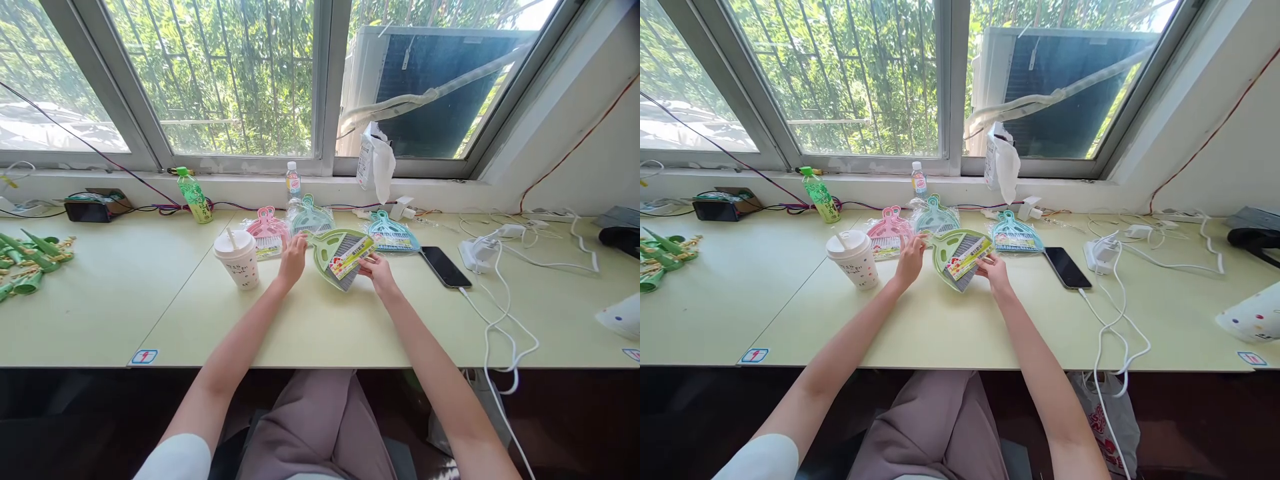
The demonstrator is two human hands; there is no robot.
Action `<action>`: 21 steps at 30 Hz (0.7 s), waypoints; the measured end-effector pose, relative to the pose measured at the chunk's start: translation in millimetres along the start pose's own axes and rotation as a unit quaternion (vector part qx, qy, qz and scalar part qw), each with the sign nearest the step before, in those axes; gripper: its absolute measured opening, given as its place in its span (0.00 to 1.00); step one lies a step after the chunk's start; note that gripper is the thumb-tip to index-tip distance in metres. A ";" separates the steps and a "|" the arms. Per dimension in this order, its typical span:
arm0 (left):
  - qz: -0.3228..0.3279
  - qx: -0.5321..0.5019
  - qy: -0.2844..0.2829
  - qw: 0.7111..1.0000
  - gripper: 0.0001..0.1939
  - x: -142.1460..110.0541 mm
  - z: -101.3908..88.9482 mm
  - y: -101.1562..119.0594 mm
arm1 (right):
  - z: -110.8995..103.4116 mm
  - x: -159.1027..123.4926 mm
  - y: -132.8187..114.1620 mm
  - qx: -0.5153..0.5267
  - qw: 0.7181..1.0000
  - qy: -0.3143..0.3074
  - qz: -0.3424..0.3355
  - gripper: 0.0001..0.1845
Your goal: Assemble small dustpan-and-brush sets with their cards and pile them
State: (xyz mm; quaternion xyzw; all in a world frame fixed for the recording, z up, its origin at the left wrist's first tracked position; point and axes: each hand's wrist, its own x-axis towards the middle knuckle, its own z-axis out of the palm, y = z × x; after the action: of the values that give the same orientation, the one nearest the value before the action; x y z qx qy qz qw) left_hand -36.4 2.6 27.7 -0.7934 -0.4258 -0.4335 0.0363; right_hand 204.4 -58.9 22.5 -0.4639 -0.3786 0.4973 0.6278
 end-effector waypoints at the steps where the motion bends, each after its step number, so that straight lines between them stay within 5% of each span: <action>1: 0.027 -0.003 -0.010 1.000 0.12 -0.4 -1.6 3.0 | 1.9 -0.3 1.6 -0.001 1.000 -0.016 0.007 0.22; 4: 0.069 -0.007 -0.025 0.997 0.12 -2.5 -6.8 15.1 | 6.2 -0.7 6.7 0.008 1.000 -0.027 0.013 0.24; 6: 0.039 -0.013 0.003 0.999 0.08 -4.1 -9.8 23.4 | 7.8 -0.8 9.2 0.020 1.000 -0.013 0.004 0.25; 7: 0.007 -0.024 0.027 0.999 0.07 -4.7 -11.1 26.8 | 8.3 -0.8 9.9 0.027 1.000 -0.005 -0.004 0.25; 9: -0.080 -0.066 0.093 0.990 0.20 -4.3 -12.7 31.5 | 8.8 -0.9 10.5 0.038 0.999 0.014 -0.021 0.26; 11: -0.171 -0.134 0.150 0.965 0.34 -1.4 -12.8 33.2 | 9.0 -1.3 10.0 0.040 0.998 0.030 -0.037 0.26; 13: -0.238 -0.239 0.159 0.928 0.37 3.3 -11.1 32.6 | 9.4 -2.2 8.9 0.038 0.997 0.035 -0.049 0.26; 17: -0.295 -0.504 0.022 0.812 0.31 9.4 -3.4 30.3 | 13.3 -6.1 6.3 0.037 0.998 0.013 -0.054 0.27; 21: -0.327 -0.614 -0.100 0.711 0.28 2.8 5.8 34.9 | 19.3 -11.0 5.1 0.039 0.998 0.006 -0.055 0.27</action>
State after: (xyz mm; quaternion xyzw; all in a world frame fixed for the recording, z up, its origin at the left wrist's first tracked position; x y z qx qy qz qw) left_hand -7.2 -15.3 37.0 -0.4910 -0.2992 -0.5023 -0.6459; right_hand 182.5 -65.3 22.9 -0.4206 -0.3799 0.4733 0.6744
